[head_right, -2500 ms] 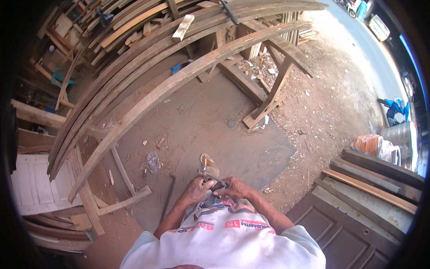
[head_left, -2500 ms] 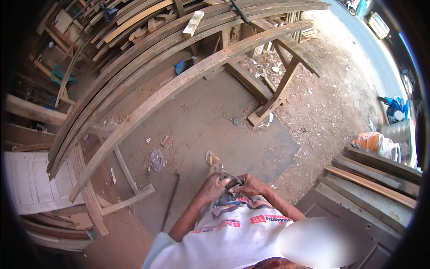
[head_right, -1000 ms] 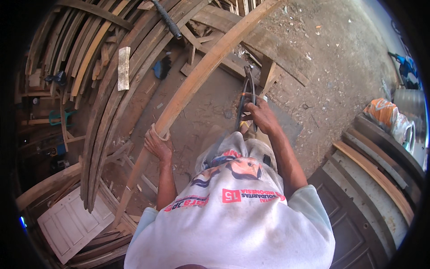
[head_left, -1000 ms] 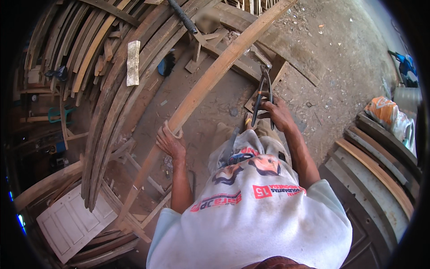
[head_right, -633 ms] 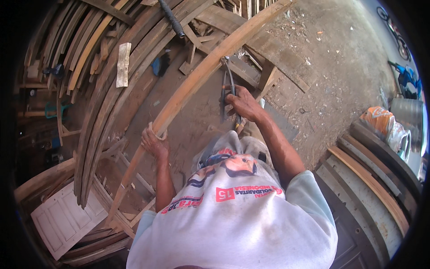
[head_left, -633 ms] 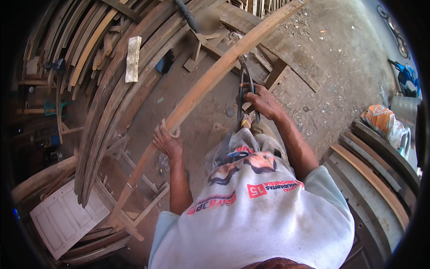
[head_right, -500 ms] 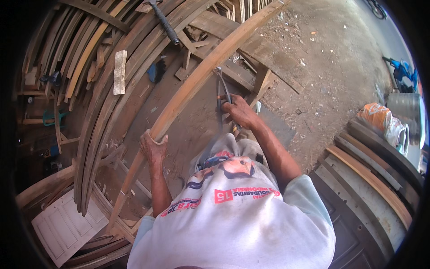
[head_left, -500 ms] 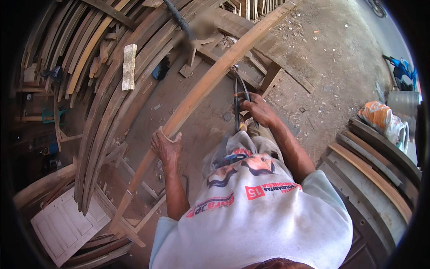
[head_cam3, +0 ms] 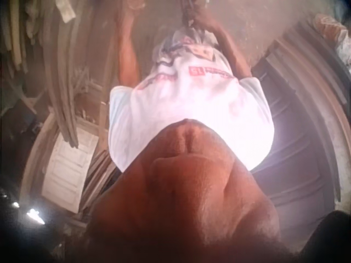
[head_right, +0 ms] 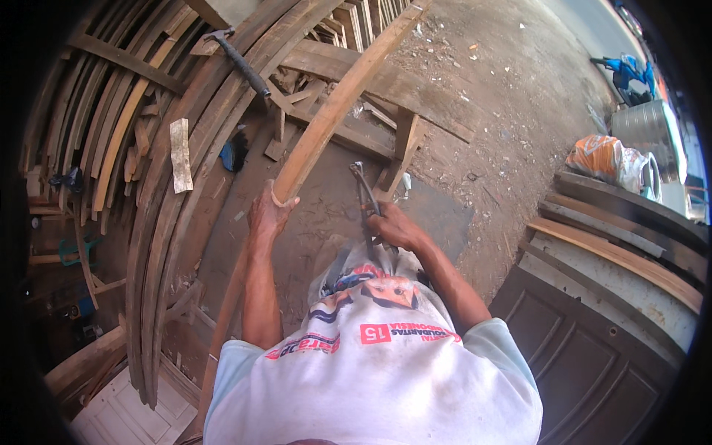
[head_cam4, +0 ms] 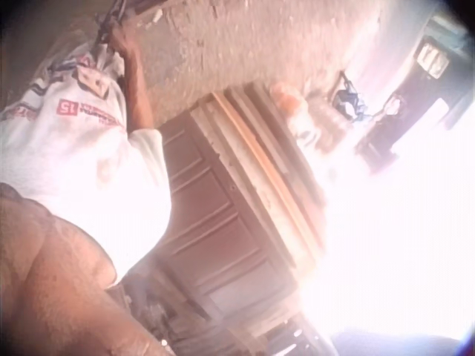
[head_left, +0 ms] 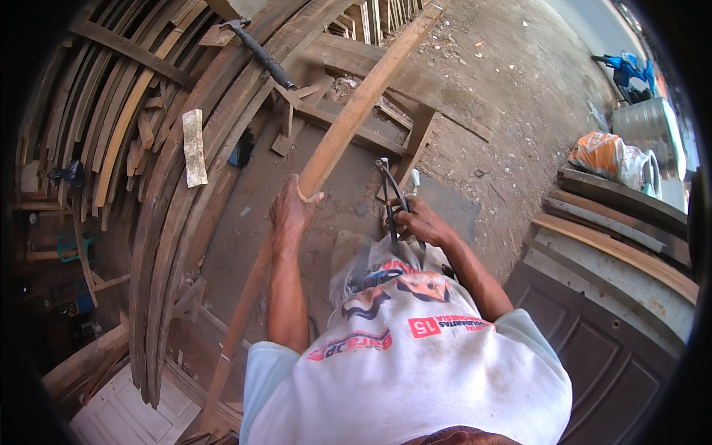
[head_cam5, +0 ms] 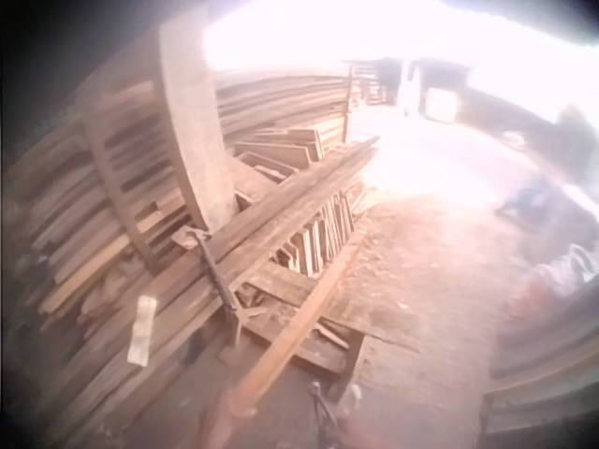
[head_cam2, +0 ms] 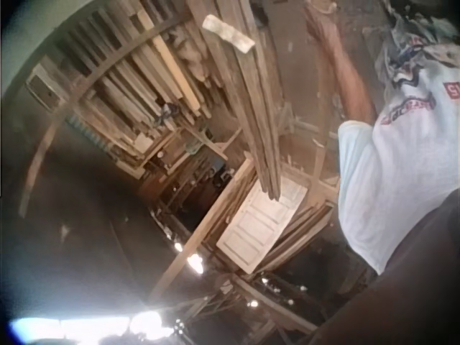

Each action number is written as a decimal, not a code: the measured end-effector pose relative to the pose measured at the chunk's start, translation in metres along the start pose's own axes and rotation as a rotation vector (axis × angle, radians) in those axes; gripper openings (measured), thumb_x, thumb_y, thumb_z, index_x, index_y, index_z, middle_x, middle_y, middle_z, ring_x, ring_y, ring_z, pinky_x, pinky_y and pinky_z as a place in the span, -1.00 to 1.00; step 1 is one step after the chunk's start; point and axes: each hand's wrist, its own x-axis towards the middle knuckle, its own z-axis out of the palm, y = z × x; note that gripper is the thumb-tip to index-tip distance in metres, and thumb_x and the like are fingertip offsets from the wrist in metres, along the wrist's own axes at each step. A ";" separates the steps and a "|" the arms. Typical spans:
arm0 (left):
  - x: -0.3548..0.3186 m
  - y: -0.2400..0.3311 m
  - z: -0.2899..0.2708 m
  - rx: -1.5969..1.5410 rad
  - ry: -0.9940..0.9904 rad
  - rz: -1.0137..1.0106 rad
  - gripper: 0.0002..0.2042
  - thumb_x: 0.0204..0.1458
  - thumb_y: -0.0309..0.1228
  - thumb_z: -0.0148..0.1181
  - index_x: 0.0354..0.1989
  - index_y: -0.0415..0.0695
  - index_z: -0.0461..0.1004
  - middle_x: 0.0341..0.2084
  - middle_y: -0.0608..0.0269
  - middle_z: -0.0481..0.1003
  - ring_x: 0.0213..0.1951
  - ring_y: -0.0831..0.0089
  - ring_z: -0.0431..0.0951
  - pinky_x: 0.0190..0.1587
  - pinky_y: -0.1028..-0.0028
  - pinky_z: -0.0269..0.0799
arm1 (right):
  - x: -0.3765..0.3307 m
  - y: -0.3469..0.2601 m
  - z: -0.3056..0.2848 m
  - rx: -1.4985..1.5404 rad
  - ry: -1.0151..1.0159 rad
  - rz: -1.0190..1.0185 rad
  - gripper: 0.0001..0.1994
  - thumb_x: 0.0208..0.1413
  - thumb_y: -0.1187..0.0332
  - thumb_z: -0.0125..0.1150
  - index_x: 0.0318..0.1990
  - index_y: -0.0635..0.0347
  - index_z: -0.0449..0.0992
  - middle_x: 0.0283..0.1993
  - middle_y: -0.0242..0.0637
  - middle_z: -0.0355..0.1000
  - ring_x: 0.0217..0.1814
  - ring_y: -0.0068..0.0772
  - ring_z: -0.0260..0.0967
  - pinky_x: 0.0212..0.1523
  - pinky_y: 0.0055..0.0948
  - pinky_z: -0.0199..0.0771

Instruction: The person uses a hammer to repeatedly strike and break a long wooden plank into smaller pieces. After breaking the wood, the person uses pliers to pull nails out of the broken pieces.

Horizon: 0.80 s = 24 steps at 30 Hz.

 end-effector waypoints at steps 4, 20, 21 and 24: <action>-0.030 -0.026 -0.001 -0.062 0.016 0.030 -0.35 -0.07 -0.11 0.54 0.14 -0.18 0.44 -0.05 -0.14 0.62 0.06 -0.12 0.61 0.10 0.01 0.50 | -0.016 0.017 0.002 0.040 0.064 0.033 -0.53 0.22 0.38 0.07 0.27 0.37 0.40 -0.12 -0.15 0.58 -0.16 -0.31 0.58 -0.18 -0.30 0.70; -0.121 -0.158 -0.018 -0.084 -0.058 -0.104 -0.47 -0.14 -0.30 0.58 -0.02 -0.15 0.44 -0.08 -0.07 0.63 0.02 -0.05 0.63 0.02 0.07 0.48 | -0.020 0.032 0.012 0.159 0.150 0.101 -0.52 0.22 0.37 0.07 0.25 0.46 0.39 0.02 -0.02 0.57 -0.02 -0.18 0.61 -0.08 -0.21 0.71; -0.123 -0.155 -0.017 -0.083 -0.054 -0.121 -0.45 -0.14 -0.30 0.58 0.01 -0.15 0.44 -0.08 -0.06 0.63 0.02 -0.04 0.63 0.03 0.07 0.48 | -0.017 0.031 0.008 0.126 0.140 0.102 -0.54 0.23 0.39 0.07 0.26 0.43 0.39 0.01 -0.05 0.56 0.00 -0.19 0.60 -0.09 -0.21 0.71; -0.127 -0.148 -0.011 -0.125 -0.062 -0.160 -0.37 -0.15 -0.29 0.58 0.12 -0.14 0.44 -0.05 -0.05 0.63 0.04 -0.04 0.62 0.08 0.08 0.48 | -0.011 0.032 -0.010 0.067 0.118 0.104 -0.57 0.25 0.43 0.05 0.26 0.38 0.40 -0.02 -0.12 0.54 0.02 -0.21 0.58 -0.09 -0.22 0.72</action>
